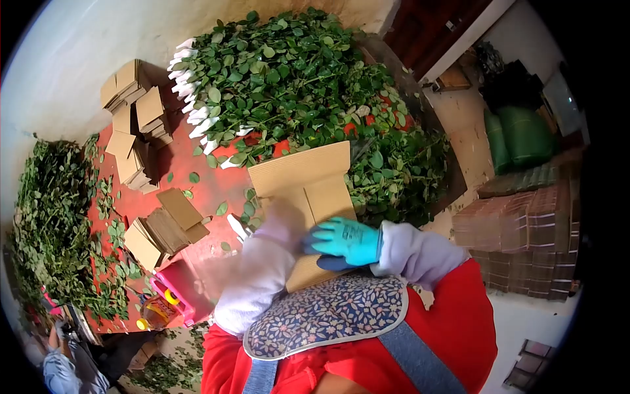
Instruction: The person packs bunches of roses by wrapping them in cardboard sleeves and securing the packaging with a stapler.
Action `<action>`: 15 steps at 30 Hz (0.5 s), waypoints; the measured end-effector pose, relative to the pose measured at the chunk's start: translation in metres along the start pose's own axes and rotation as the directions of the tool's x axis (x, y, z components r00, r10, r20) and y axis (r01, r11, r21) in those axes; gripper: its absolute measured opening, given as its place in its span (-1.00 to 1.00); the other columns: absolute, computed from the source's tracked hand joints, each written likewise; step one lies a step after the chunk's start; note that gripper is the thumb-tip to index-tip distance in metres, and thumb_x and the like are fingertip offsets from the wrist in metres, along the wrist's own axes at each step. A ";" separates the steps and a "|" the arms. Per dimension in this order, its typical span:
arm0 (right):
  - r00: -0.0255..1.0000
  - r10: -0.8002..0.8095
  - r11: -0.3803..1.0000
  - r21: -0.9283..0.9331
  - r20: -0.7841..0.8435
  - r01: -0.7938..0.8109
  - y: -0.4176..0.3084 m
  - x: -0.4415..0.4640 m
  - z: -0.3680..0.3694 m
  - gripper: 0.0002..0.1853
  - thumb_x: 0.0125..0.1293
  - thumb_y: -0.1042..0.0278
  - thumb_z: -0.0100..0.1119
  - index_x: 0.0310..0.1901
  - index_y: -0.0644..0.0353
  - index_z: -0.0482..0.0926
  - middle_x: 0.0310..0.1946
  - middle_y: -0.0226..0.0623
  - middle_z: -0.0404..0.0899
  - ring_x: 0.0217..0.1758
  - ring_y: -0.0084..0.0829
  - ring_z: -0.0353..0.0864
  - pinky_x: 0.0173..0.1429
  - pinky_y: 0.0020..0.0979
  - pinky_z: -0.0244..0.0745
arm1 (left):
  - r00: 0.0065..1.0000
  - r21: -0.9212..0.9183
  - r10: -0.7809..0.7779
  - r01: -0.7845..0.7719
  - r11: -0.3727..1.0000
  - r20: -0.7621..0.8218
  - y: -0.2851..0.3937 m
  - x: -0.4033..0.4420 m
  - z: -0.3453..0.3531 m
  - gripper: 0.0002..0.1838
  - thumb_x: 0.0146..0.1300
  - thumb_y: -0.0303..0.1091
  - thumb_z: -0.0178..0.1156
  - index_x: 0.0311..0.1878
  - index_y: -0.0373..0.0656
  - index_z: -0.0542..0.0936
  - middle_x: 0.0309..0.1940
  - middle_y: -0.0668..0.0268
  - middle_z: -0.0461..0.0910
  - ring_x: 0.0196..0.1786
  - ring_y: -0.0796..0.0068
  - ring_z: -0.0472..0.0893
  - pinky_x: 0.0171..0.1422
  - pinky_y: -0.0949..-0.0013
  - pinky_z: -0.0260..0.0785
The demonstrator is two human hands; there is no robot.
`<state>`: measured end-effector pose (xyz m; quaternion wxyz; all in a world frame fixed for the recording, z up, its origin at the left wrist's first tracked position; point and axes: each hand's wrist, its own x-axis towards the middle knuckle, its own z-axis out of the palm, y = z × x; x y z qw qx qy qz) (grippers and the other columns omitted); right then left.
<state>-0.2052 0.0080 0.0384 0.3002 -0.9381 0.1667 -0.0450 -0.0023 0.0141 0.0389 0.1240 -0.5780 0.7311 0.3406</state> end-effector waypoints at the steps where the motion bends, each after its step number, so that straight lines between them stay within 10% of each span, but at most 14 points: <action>1: 1.000 -0.004 0.997 -0.075 -0.012 0.003 0.005 -0.010 0.014 -0.54 0.24 0.15 0.20 0.14 0.15 0.49 0.04 -0.20 0.52 0.12 -0.17 0.49 0.16 -0.17 0.41 | 0.999 -0.048 -0.003 0.001 0.999 -0.042 -0.010 0.005 0.017 -0.10 0.06 -0.09 0.37 0.40 -0.28 0.18 0.41 -0.14 0.02 0.35 -0.06 0.33 0.39 0.20 0.30; 5: 0.967 -0.118 0.976 0.151 -0.227 0.154 0.027 0.014 -0.039 -0.63 0.31 0.15 0.15 0.03 0.20 0.59 -0.21 -0.17 0.61 -0.23 -0.17 0.63 -0.17 -0.24 0.53 | 0.979 -0.085 -0.019 0.002 0.996 -0.202 -0.022 0.016 0.043 -0.06 0.07 -0.03 0.37 0.42 -0.26 0.16 0.43 -0.12 0.02 0.35 -0.08 0.33 0.39 0.20 0.29; 6: 0.969 0.183 0.787 0.615 -0.167 -0.043 0.034 0.023 -0.064 -0.67 0.29 0.19 0.16 -0.02 0.23 0.60 -0.23 -0.17 0.62 -0.28 -0.16 0.63 -0.26 -0.26 0.53 | 0.988 -0.139 -0.031 0.010 0.990 -0.150 -0.012 0.003 0.024 -0.07 0.06 -0.04 0.37 0.42 -0.27 0.17 0.42 -0.12 0.03 0.34 -0.07 0.33 0.39 0.21 0.29; 8: 0.905 0.210 0.886 0.463 -0.369 -0.017 0.059 0.051 -0.115 -0.72 0.29 0.24 0.16 -0.06 0.21 0.61 -0.25 -0.16 0.62 -0.31 -0.16 0.62 -0.30 -0.28 0.51 | 0.980 -0.068 0.040 -0.055 0.996 -0.196 -0.010 -0.006 0.023 -0.09 0.03 -0.08 0.39 0.40 -0.28 0.22 0.41 -0.08 0.09 0.33 -0.03 0.35 0.38 0.24 0.29; 9: 0.814 -0.196 0.970 -0.229 -0.547 0.080 0.075 0.068 -0.135 -0.73 0.29 0.25 0.14 -0.05 0.17 0.61 -0.25 -0.16 0.63 -0.28 -0.17 0.62 -0.27 -0.28 0.51 | 0.986 -0.026 0.045 -0.050 0.998 -0.161 -0.005 -0.008 0.015 -0.10 0.03 -0.10 0.39 0.39 -0.28 0.23 0.40 -0.03 0.12 0.33 0.00 0.36 0.38 0.25 0.28; 15: 0.954 0.288 0.755 -0.593 -0.082 -0.279 0.257 0.131 -0.074 -0.62 0.25 0.26 0.12 0.12 -0.03 0.51 0.03 -0.28 0.54 0.20 -0.14 0.42 0.19 -0.10 0.32 | 0.936 -0.077 0.011 -0.040 0.996 -0.353 -0.025 0.006 0.057 -0.15 0.07 -0.16 0.36 0.39 -0.26 0.24 0.41 0.10 0.16 0.38 0.07 0.32 0.41 0.30 0.26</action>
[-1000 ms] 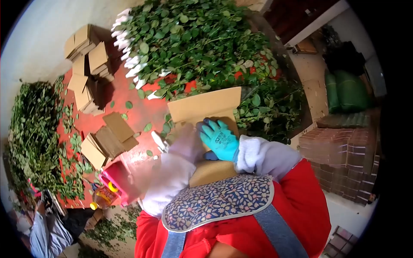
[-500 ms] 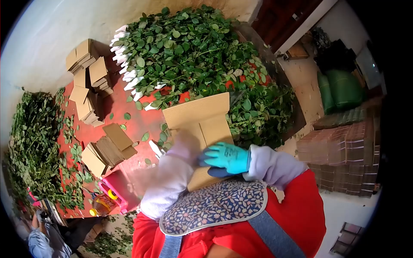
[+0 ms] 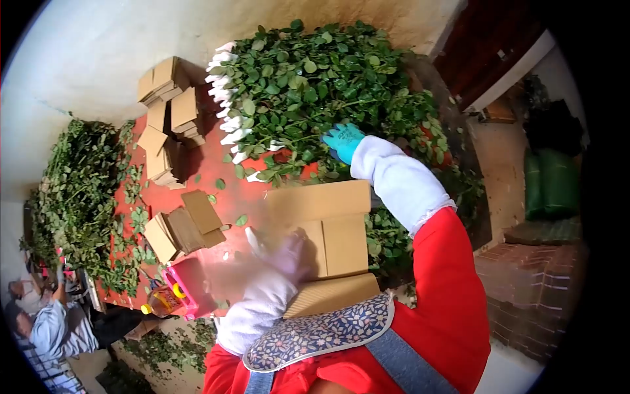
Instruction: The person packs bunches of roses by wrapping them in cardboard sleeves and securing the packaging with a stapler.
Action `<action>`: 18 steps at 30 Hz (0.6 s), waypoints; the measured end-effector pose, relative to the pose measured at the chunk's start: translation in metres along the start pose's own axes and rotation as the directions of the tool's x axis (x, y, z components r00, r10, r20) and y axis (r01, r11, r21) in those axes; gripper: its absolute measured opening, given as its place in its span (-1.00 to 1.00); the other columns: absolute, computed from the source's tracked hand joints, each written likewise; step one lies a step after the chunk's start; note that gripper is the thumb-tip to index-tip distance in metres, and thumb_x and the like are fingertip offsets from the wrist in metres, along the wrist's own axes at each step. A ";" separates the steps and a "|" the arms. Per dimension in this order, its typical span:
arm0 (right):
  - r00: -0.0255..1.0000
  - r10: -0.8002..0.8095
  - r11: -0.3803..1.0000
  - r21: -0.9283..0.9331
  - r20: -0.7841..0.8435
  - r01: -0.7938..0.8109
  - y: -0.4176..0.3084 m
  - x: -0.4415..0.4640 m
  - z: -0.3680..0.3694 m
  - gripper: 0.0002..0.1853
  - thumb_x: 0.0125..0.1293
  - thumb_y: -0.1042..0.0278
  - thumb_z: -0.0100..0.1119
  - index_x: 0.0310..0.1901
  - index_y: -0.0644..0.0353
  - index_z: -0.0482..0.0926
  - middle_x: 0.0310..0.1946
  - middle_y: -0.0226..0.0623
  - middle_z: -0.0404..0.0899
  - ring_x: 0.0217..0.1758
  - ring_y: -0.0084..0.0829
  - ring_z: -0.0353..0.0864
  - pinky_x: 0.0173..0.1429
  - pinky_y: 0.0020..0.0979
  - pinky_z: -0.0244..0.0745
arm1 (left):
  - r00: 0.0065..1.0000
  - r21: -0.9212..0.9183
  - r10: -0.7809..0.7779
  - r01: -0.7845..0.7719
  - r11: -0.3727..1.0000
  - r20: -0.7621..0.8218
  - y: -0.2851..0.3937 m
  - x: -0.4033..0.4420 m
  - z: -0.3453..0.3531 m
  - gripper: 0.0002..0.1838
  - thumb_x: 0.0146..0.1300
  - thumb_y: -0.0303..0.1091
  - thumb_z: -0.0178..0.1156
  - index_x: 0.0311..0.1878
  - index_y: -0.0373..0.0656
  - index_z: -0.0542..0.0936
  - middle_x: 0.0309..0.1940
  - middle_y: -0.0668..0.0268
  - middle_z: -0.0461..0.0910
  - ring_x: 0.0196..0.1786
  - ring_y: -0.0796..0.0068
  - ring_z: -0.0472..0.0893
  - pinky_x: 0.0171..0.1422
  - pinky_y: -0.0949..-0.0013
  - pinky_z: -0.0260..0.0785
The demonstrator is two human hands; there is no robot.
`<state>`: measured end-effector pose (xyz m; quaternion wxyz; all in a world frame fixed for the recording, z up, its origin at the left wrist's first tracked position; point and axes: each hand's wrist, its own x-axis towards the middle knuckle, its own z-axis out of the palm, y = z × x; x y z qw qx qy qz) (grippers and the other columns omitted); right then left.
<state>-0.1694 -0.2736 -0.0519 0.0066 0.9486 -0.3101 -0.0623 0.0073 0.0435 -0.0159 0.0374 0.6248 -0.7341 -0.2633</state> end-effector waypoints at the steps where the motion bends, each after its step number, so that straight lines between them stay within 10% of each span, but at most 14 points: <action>1: 0.996 0.057 0.997 -0.057 0.072 -0.053 0.001 0.008 0.014 -0.58 0.23 0.28 0.14 0.16 -0.03 0.49 0.07 -0.29 0.50 0.26 -0.13 0.36 0.24 -0.09 0.28 | 0.995 -0.079 -0.086 0.090 0.993 0.054 -0.001 0.000 0.003 -0.16 0.09 -0.13 0.34 0.40 -0.23 0.23 0.42 0.11 0.17 0.41 0.12 0.29 0.41 0.30 0.26; 5: 0.941 0.128 0.982 -0.169 0.314 -0.078 0.003 0.021 0.030 -0.64 0.25 0.31 0.02 0.10 -0.07 0.51 0.17 -0.29 0.43 0.34 -0.14 0.29 0.32 -0.04 0.22 | 0.994 -0.014 -0.079 0.080 0.997 0.081 0.011 -0.001 -0.020 -0.15 0.08 -0.07 0.34 0.40 -0.17 0.23 0.40 0.12 0.20 0.21 0.06 0.50 0.23 0.25 0.43; 7: 0.953 0.117 0.987 -0.142 0.279 -0.080 0.006 0.017 0.025 -0.65 0.24 0.33 0.04 0.07 -0.10 0.52 0.17 -0.29 0.44 0.33 -0.14 0.30 0.32 -0.02 0.19 | 0.967 -0.284 -0.113 0.177 0.942 0.229 0.010 0.000 -0.019 -0.05 0.11 -0.08 0.33 0.50 -0.09 0.05 0.47 0.22 0.08 0.48 0.14 0.16 0.52 -0.24 -0.24; 12: 0.998 0.044 0.994 0.100 0.054 -0.049 0.004 -0.027 -0.036 -0.70 0.22 0.36 0.05 0.02 -0.01 0.52 -0.10 -0.18 0.57 0.08 -0.14 0.53 0.30 -0.02 0.22 | 0.968 -0.175 -0.184 0.214 0.961 0.172 0.015 -0.004 -0.022 -0.19 0.11 -0.12 0.33 0.40 -0.09 0.24 0.46 0.25 0.14 0.47 0.22 0.19 0.50 -0.35 -0.49; 13: 0.999 0.032 0.990 0.137 -0.027 -0.027 0.004 -0.035 -0.045 -0.69 0.18 0.36 0.10 0.00 0.02 0.52 -0.14 -0.18 0.56 0.02 -0.11 0.54 0.21 -0.10 0.31 | 0.988 -0.158 -0.103 0.120 0.980 0.112 0.013 -0.004 -0.022 -0.20 0.09 -0.15 0.34 0.39 -0.04 0.24 0.42 0.19 0.16 0.32 0.12 0.35 0.37 -0.08 -0.03; 18: 0.893 -0.083 0.985 0.099 -0.443 0.140 -0.009 -0.094 -0.135 -0.59 0.09 0.45 0.16 0.05 0.09 0.55 -0.29 -0.22 0.55 -0.19 -0.10 0.52 -0.06 -0.15 0.41 | 1.000 -0.223 0.011 -0.014 0.975 -0.014 0.002 -0.008 -0.012 -0.23 0.03 -0.29 0.36 0.36 0.01 0.31 0.39 0.13 0.18 0.31 0.01 0.37 0.35 0.21 0.32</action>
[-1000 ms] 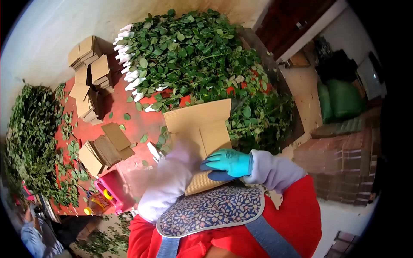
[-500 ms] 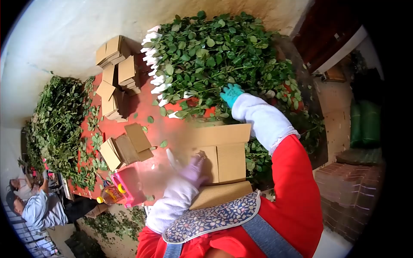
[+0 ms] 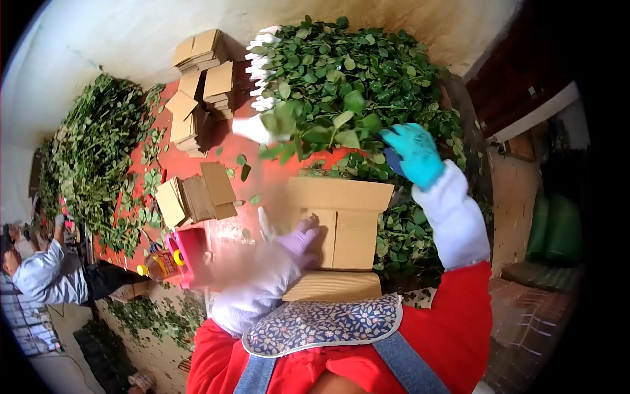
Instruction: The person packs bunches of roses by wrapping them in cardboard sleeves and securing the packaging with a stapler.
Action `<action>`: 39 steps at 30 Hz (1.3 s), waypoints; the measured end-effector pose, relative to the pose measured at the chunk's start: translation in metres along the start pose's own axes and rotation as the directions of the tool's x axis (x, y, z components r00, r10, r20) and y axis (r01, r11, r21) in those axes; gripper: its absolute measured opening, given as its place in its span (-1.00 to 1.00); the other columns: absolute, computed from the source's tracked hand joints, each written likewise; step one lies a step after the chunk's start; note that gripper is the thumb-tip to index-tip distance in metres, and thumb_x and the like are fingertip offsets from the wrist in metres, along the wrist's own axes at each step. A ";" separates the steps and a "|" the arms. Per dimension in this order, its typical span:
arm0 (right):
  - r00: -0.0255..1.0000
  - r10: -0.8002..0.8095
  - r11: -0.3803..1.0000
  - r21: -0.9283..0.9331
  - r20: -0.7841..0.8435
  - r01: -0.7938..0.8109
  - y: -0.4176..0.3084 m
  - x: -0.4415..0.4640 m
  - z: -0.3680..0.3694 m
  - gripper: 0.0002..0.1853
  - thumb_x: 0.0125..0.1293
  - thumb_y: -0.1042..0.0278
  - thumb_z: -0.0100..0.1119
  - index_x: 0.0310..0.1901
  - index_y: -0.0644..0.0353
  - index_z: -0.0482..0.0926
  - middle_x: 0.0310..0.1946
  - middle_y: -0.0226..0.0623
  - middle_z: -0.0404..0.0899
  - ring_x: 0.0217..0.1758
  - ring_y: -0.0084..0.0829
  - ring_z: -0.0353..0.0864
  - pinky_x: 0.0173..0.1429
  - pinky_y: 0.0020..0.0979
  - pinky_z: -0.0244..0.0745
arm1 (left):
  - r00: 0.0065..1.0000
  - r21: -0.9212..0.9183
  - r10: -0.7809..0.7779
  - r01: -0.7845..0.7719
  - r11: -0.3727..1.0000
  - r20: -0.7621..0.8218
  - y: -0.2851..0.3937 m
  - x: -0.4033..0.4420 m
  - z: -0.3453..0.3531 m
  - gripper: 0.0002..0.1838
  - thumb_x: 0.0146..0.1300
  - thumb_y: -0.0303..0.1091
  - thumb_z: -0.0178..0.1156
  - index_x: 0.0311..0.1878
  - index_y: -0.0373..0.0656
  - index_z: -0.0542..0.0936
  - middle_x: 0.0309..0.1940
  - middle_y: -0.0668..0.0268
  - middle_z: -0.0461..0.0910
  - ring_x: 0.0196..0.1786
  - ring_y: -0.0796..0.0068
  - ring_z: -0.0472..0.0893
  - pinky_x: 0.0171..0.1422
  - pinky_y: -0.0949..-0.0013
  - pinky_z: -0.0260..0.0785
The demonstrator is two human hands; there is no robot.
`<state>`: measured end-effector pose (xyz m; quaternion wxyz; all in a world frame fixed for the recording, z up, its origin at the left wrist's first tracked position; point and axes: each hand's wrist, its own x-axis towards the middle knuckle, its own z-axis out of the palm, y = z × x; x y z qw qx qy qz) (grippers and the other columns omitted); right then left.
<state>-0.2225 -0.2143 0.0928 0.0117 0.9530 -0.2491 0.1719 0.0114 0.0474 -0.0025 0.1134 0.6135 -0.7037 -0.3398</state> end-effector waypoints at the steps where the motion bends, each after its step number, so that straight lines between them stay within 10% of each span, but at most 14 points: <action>1: 0.996 -0.033 0.999 0.014 -0.080 0.034 -0.019 -0.003 -0.027 -0.59 0.05 0.48 0.16 0.02 0.11 0.56 -0.31 -0.22 0.53 -0.21 -0.09 0.50 -0.09 -0.15 0.41 | 1.000 -0.035 0.004 -0.004 0.999 -0.003 -0.005 0.001 0.004 -0.23 0.01 -0.31 0.37 0.36 0.01 0.32 0.39 0.13 0.18 0.32 0.01 0.35 0.36 0.21 0.31; 7: 0.935 -0.073 0.983 0.183 0.348 0.009 -0.084 -0.049 -0.122 -0.62 -0.07 0.54 0.17 -0.10 0.22 0.59 -0.36 -0.13 0.53 -0.31 -0.04 0.48 -0.24 -0.17 0.38 | 0.987 0.288 -0.042 -0.004 0.958 0.153 -0.011 0.010 -0.003 -0.36 0.17 -0.16 0.27 0.34 0.00 0.36 0.24 0.05 0.37 0.30 0.07 0.40 0.32 0.16 0.34; 12: 0.661 -0.106 0.945 0.283 0.743 -0.166 -0.069 -0.142 -0.047 -0.69 0.15 0.36 0.20 -0.03 0.11 0.60 -0.32 -0.13 0.63 -0.26 -0.06 0.60 -0.19 -0.15 0.49 | 0.936 -0.010 0.352 -0.352 0.936 0.000 -0.062 0.024 0.016 -0.51 0.21 -0.43 0.22 0.24 -0.04 0.47 0.25 0.11 0.35 0.30 0.09 0.41 0.30 0.17 0.38; 18: 0.555 -0.046 0.868 0.308 0.830 -0.390 -0.061 -0.176 -0.005 -0.66 0.16 0.31 0.24 0.00 0.12 0.61 -0.22 -0.06 0.64 -0.14 -0.05 0.62 -0.07 -0.18 0.52 | 0.948 -0.228 0.269 -0.227 0.947 0.170 -0.047 0.019 -0.018 -0.45 0.19 -0.42 0.24 0.29 -0.08 0.42 0.37 0.16 0.22 0.38 0.06 0.31 0.39 0.17 0.28; 28: 0.569 -0.070 0.912 0.283 0.819 -0.296 -0.062 -0.187 0.018 -0.55 0.20 0.22 0.31 0.11 0.16 0.55 -0.10 -0.02 0.64 -0.06 -0.03 0.63 0.03 -0.16 0.52 | 0.931 0.053 0.053 -0.077 0.996 0.360 -0.004 0.017 -0.035 0.04 -0.16 -0.04 0.49 0.43 -0.08 0.22 0.46 0.08 0.05 0.38 -0.01 0.29 0.43 0.15 0.21; 31: 0.422 0.014 0.795 0.245 0.907 -0.554 -0.063 -0.121 -0.031 -0.53 0.23 0.06 0.28 0.11 0.14 0.56 -0.08 -0.03 0.63 -0.07 -0.16 0.66 0.03 -0.25 0.54 | 0.946 0.088 -0.045 0.018 0.996 0.321 0.008 0.014 -0.034 -0.01 -0.12 -0.09 0.48 0.39 -0.16 0.22 0.44 0.06 0.06 0.25 0.00 0.44 0.33 0.17 0.33; 33: 0.727 0.034 0.911 0.277 0.686 -0.305 -0.045 -0.081 -0.051 -0.61 0.22 0.15 0.29 0.03 0.14 0.60 -0.24 -0.12 0.68 -0.23 -0.23 0.70 -0.14 -0.32 0.58 | 0.953 0.055 -0.075 0.061 0.997 0.295 0.003 0.014 -0.022 -0.06 -0.12 -0.12 0.47 0.34 -0.20 0.25 0.41 0.02 0.08 0.13 0.00 0.51 0.23 0.15 0.40; 34: 0.709 0.231 0.736 0.357 0.666 -0.575 -0.044 -0.062 -0.054 -0.70 0.20 0.22 0.28 -0.07 0.16 0.63 -0.32 -0.18 0.68 -0.32 -0.25 0.70 -0.23 -0.35 0.55 | 0.956 0.043 -0.079 0.070 0.997 0.281 0.002 0.013 -0.017 -0.09 -0.12 -0.14 0.46 0.31 -0.23 0.27 0.40 0.00 0.08 0.07 -0.01 0.55 0.17 0.14 0.43; 35: 0.906 0.037 0.886 0.406 0.421 -0.225 -0.040 -0.028 -0.053 -0.81 0.16 0.34 0.28 -0.20 0.16 0.63 -0.43 -0.23 0.64 -0.47 -0.20 0.62 -0.38 -0.32 0.47 | 0.961 0.026 -0.078 0.074 0.997 0.264 0.000 0.012 -0.013 -0.12 -0.11 -0.16 0.46 0.29 -0.25 0.28 0.39 -0.02 0.09 0.01 -0.01 0.58 0.12 0.13 0.46; 39: 0.999 -0.042 0.985 0.165 0.009 0.040 -0.018 0.068 0.060 -0.85 0.17 0.30 0.24 -0.23 0.09 0.61 -0.41 -0.21 0.54 -0.25 -0.14 0.55 -0.18 -0.16 0.40 | 0.958 0.021 -0.072 0.068 0.997 0.276 0.014 0.010 -0.029 -0.07 -0.14 -0.20 0.46 0.33 -0.21 0.25 0.36 -0.02 0.14 0.02 -0.05 0.56 0.12 0.13 0.46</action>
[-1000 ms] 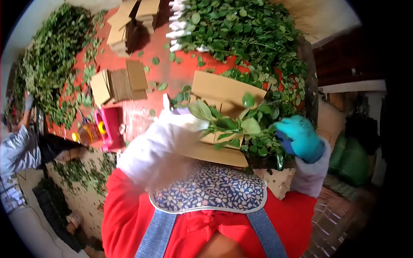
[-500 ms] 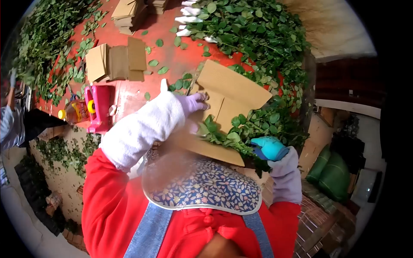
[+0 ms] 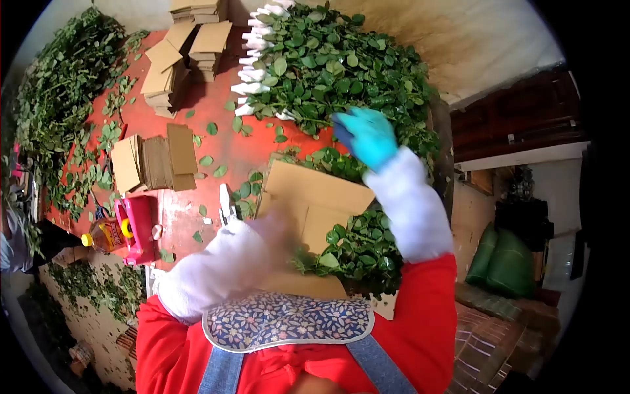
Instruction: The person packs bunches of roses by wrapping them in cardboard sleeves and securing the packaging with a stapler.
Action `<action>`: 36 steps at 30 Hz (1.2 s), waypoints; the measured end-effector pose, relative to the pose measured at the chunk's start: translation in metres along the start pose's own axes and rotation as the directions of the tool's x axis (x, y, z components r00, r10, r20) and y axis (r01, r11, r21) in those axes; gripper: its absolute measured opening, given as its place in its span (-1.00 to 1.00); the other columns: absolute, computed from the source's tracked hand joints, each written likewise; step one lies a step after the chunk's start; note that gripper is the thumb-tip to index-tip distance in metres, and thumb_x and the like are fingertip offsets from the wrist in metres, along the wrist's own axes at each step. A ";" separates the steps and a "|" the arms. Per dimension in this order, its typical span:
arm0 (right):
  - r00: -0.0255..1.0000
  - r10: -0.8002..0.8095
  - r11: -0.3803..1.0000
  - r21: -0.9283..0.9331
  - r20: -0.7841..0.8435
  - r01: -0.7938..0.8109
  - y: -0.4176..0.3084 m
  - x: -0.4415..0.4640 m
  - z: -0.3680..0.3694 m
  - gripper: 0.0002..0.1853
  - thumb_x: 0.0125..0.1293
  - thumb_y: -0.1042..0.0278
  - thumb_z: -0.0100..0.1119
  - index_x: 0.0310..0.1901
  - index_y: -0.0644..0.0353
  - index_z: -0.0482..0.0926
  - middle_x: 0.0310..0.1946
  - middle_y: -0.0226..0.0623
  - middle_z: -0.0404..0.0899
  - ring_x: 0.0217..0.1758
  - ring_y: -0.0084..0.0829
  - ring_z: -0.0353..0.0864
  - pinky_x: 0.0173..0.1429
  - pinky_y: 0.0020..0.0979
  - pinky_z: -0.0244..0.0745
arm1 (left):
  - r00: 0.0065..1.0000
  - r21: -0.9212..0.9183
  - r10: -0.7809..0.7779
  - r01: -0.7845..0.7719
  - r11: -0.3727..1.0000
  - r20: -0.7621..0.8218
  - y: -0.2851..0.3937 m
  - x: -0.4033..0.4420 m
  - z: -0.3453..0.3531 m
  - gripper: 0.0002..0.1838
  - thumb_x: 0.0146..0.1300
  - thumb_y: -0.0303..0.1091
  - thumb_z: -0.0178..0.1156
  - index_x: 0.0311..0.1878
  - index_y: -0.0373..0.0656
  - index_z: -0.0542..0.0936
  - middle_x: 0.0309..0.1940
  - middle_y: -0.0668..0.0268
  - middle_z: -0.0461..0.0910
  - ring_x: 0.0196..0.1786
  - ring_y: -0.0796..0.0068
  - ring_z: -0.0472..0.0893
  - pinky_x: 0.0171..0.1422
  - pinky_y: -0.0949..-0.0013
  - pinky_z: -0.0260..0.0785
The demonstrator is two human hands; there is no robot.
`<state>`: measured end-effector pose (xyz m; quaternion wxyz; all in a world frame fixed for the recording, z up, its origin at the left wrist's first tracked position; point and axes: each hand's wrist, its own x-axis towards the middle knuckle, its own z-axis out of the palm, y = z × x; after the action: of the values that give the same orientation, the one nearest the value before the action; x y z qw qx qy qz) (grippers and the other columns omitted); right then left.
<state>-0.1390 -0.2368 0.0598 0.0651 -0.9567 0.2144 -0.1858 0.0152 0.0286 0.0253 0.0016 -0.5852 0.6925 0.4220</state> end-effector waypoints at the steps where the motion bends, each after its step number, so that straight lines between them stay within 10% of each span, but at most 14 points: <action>1: 0.980 0.074 0.974 -0.226 0.184 -0.032 0.014 0.025 0.027 -0.82 0.21 0.25 0.19 -0.17 0.04 0.62 -0.27 -0.19 0.57 -0.12 -0.13 0.56 -0.08 -0.11 0.42 | 1.000 0.011 -0.011 0.010 1.000 0.011 0.004 -0.001 -0.003 -0.05 -0.15 -0.21 0.46 0.35 -0.18 0.23 0.36 -0.02 0.15 0.03 -0.05 0.55 0.13 0.13 0.45; 4: 0.853 0.399 0.758 -0.644 0.336 -0.101 0.057 0.068 0.106 -0.79 0.25 0.24 0.09 -0.11 -0.08 0.62 -0.07 -0.26 0.56 0.03 -0.18 0.54 0.02 -0.09 0.44 | 0.999 -0.047 -0.020 0.021 0.999 0.038 0.008 -0.004 -0.015 -0.02 -0.13 -0.19 0.45 0.41 -0.07 0.19 0.39 0.02 0.12 0.11 -0.07 0.51 0.19 0.12 0.42; 7: 0.682 0.592 0.719 -0.663 0.430 -0.206 0.070 0.066 0.128 -0.72 0.27 0.24 0.08 0.00 -0.11 0.62 0.06 -0.24 0.48 0.21 -0.22 0.43 0.20 -0.10 0.34 | 0.985 0.002 0.109 -0.110 0.994 -0.132 -0.018 -0.004 0.015 -0.02 -0.12 -0.18 0.44 0.41 -0.08 0.18 0.42 0.06 0.09 0.14 -0.05 0.50 0.21 0.14 0.40; 11: 0.839 0.380 0.819 -0.563 0.390 -0.109 0.067 0.040 0.098 -0.78 0.25 0.21 0.12 -0.10 0.01 0.62 -0.02 -0.24 0.53 0.12 -0.22 0.49 0.16 -0.17 0.36 | 0.992 -0.082 0.091 -0.098 0.992 -0.092 -0.017 -0.004 0.010 -0.04 -0.11 -0.19 0.44 0.41 -0.07 0.19 0.42 0.08 0.08 0.22 -0.03 0.44 0.23 0.16 0.39; 14: 0.886 0.350 0.936 -0.082 0.304 -0.342 0.065 0.009 0.066 -0.89 0.19 0.36 0.14 -0.23 0.05 0.51 -0.26 -0.18 0.58 -0.09 -0.09 0.55 0.03 -0.13 0.38 | 0.993 -0.146 0.079 -0.092 0.985 -0.088 -0.020 -0.002 0.011 -0.01 -0.13 -0.18 0.45 0.42 -0.06 0.19 0.43 0.08 0.08 0.26 -0.02 0.41 0.27 0.18 0.36; 18: 0.998 -0.057 0.986 -0.161 -0.039 0.050 -0.009 -0.024 -0.038 -0.81 0.22 0.38 0.15 -0.15 0.20 0.50 -0.35 -0.16 0.53 -0.21 -0.07 0.51 -0.05 -0.12 0.37 | 0.974 -0.110 0.071 -0.096 0.989 -0.215 -0.015 -0.008 0.020 -0.40 0.10 -0.19 0.24 0.21 -0.11 0.35 0.24 0.16 0.29 0.13 0.07 0.50 0.09 0.17 0.43; 23: 0.990 0.007 1.000 0.008 -0.139 -0.006 -0.039 -0.129 -0.092 -0.66 0.04 0.62 0.29 -0.09 0.21 0.59 -0.31 -0.17 0.55 -0.30 -0.10 0.51 -0.24 -0.25 0.42 | 0.999 -0.127 0.023 -0.018 0.992 0.040 -0.007 -0.011 -0.005 0.03 -0.15 -0.16 0.50 0.42 -0.10 0.18 0.42 0.06 0.09 0.36 0.04 0.32 0.36 0.22 0.30; 24: 0.969 0.244 0.922 0.300 0.046 -0.246 -0.040 -0.160 -0.098 -0.72 0.12 0.59 0.22 -0.09 0.21 0.59 -0.31 -0.20 0.56 -0.31 -0.18 0.51 -0.25 -0.29 0.41 | 0.995 -0.211 -0.021 0.042 0.976 0.101 -0.003 -0.012 -0.014 0.04 -0.16 -0.16 0.50 0.42 -0.10 0.17 0.42 0.06 0.09 0.38 0.06 0.30 0.36 0.22 0.30; 27: 0.479 0.678 0.007 0.647 0.558 -0.763 -0.058 -0.224 -0.118 -0.88 0.36 0.43 0.03 -0.23 0.22 0.57 -0.38 -0.34 0.53 -0.37 -0.46 0.49 -0.30 -0.41 0.37 | 0.981 -0.148 0.086 -0.112 0.983 -0.175 -0.035 0.007 0.031 0.16 -0.28 -0.16 0.54 0.45 -0.13 0.13 0.40 0.01 0.12 0.41 0.06 0.26 0.42 0.20 0.25; 29: 0.921 0.266 0.948 0.093 0.284 -0.303 -0.056 -0.256 -0.108 -0.88 0.34 0.39 0.06 -0.28 0.22 0.56 -0.46 -0.34 0.50 -0.42 -0.47 0.47 -0.33 -0.42 0.37 | 0.980 -0.154 0.111 -0.137 0.979 -0.163 -0.032 0.005 0.025 0.19 -0.30 -0.14 0.54 0.46 -0.12 0.10 0.39 0.03 0.12 0.40 0.07 0.28 0.40 0.22 0.27; 30: 0.808 0.498 0.758 0.294 0.315 -0.582 -0.063 -0.268 -0.095 -0.89 0.30 0.40 0.10 -0.30 0.22 0.56 -0.49 -0.29 0.48 -0.45 -0.39 0.46 -0.35 -0.38 0.36 | 0.982 -0.231 0.106 -0.140 0.963 -0.155 -0.032 0.005 0.018 0.20 -0.30 -0.14 0.54 0.46 -0.12 0.08 0.39 0.04 0.12 0.38 0.07 0.31 0.38 0.23 0.30; 33: 0.922 0.214 0.977 -0.066 0.324 -0.203 -0.085 -0.248 -0.091 -0.93 0.11 0.43 0.17 -0.43 0.16 0.47 -0.53 -0.16 0.47 -0.42 -0.08 0.48 -0.37 -0.14 0.34 | 1.000 -0.243 -0.014 0.010 0.970 -0.013 -0.023 -0.005 0.002 0.16 -0.24 -0.13 0.51 0.46 -0.12 0.08 0.39 0.15 0.15 0.22 0.07 0.48 0.24 0.22 0.42; 36: 0.870 0.219 0.974 -0.047 0.442 -0.221 -0.092 -0.236 -0.073 -0.93 0.09 0.39 0.16 -0.40 0.14 0.49 -0.53 -0.18 0.46 -0.41 -0.08 0.47 -0.30 -0.12 0.35 | 0.999 -0.210 -0.024 0.019 0.978 -0.022 -0.020 -0.006 0.002 0.11 -0.22 -0.15 0.50 0.44 -0.16 0.13 0.38 0.19 0.16 0.22 0.09 0.48 0.24 0.22 0.41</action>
<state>-0.3295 -0.0546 0.0684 0.1355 -0.9429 0.3009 0.0458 0.0321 0.0358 0.0152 -0.0638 -0.5948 0.6376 0.4854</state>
